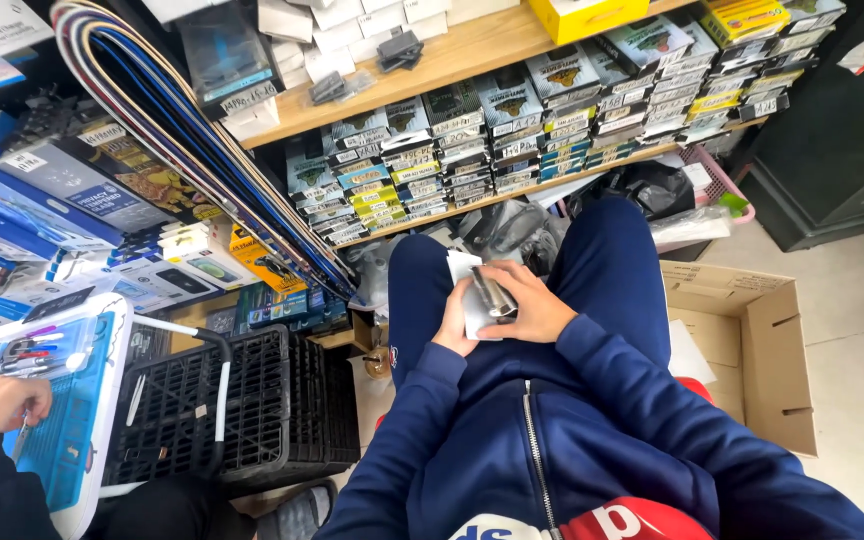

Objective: Organizing small boxed mobile phone accessories by inspecting and placing them into a cardboard box

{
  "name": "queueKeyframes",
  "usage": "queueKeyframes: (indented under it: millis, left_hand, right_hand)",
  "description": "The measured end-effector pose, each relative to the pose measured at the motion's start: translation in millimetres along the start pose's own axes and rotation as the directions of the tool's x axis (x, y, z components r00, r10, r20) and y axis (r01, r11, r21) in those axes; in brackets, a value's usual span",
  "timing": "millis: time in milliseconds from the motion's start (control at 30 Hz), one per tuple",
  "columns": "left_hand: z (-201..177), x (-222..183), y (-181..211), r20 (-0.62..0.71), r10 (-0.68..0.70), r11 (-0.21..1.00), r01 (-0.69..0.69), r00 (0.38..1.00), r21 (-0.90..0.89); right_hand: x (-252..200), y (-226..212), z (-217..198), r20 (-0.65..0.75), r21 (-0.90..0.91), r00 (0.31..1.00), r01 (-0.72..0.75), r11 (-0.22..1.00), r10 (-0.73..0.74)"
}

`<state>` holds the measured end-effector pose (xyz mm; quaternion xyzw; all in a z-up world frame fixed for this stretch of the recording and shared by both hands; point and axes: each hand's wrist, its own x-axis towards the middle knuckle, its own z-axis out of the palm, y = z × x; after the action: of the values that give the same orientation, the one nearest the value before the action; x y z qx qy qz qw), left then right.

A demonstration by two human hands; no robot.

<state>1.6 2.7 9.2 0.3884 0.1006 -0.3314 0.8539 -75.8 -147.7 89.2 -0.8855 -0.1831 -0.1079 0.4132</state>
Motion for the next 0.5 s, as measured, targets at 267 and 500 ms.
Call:
queueKeyframes:
  millis: [267, 500]
  left_hand:
    - [-3, 0, 2, -0.069, 0.15, 0.985, -0.155, 0.986, -0.075]
    - [11, -30, 22, -0.099, 0.528, 0.84, -0.501, 0.843, 0.21]
  right_hand:
    - [0, 10, -8, -0.108, 0.05, 0.994, -0.019, 0.999, 0.025]
    - [-1, 19, 0, -0.276, -0.476, 0.942, 0.037, 0.878, -0.189]
